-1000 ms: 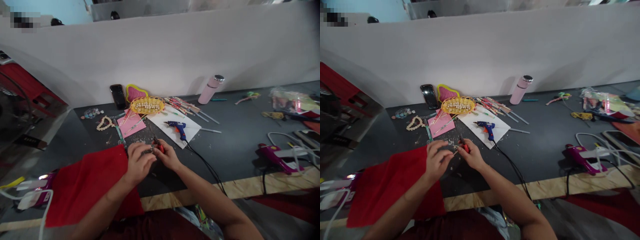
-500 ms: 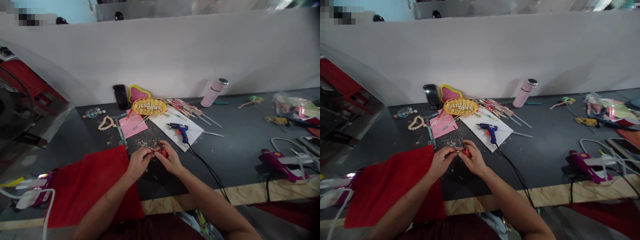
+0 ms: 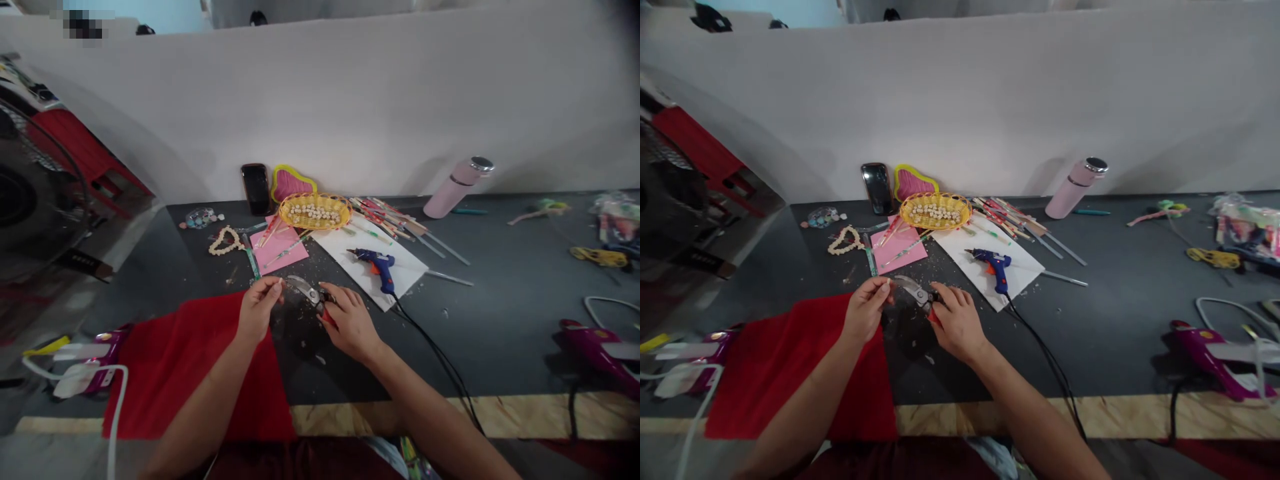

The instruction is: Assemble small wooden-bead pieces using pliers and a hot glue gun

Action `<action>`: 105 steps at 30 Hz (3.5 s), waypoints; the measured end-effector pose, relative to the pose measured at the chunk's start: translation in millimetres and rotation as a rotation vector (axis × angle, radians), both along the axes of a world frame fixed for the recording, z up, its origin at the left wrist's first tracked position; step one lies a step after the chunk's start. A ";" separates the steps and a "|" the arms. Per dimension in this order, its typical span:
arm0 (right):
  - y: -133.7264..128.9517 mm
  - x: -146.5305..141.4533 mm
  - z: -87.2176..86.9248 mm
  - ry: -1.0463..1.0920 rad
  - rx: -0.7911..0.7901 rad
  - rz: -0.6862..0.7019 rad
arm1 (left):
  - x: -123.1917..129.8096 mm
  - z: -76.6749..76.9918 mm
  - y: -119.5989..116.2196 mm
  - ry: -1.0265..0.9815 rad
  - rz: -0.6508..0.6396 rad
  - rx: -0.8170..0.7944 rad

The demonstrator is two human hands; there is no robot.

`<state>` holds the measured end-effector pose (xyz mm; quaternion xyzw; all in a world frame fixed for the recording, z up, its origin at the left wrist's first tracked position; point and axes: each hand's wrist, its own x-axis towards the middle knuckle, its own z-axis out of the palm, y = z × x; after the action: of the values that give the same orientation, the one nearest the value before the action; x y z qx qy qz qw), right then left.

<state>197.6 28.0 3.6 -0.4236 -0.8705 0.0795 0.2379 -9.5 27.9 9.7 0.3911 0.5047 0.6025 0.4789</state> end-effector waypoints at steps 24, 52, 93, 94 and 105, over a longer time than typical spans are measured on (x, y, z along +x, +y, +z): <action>0.5 -1.9 -0.2 0.013 -0.038 0.064 | 0.7 -3.5 -0.4 0.247 -0.043 -0.070; -2.5 -0.2 0.9 -0.002 -0.176 0.018 | 5.5 -8.2 -3.5 0.420 0.000 -0.028; 1.7 2.4 -1.8 -0.050 -0.186 0.005 | -3.8 -1.5 -0.2 0.328 -0.181 -0.068; 2.2 2.9 -1.2 -0.057 -0.178 0.011 | -2.7 -0.9 -0.5 0.361 -0.161 -0.074; 7.0 7.7 1.2 -0.019 -0.174 0.093 | -11.7 -1.2 -1.1 0.448 -0.309 -0.092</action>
<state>205.3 35.0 4.9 -0.4026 -0.8811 0.1617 0.1880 -21.2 26.8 8.5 0.5650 0.5590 0.3972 0.4589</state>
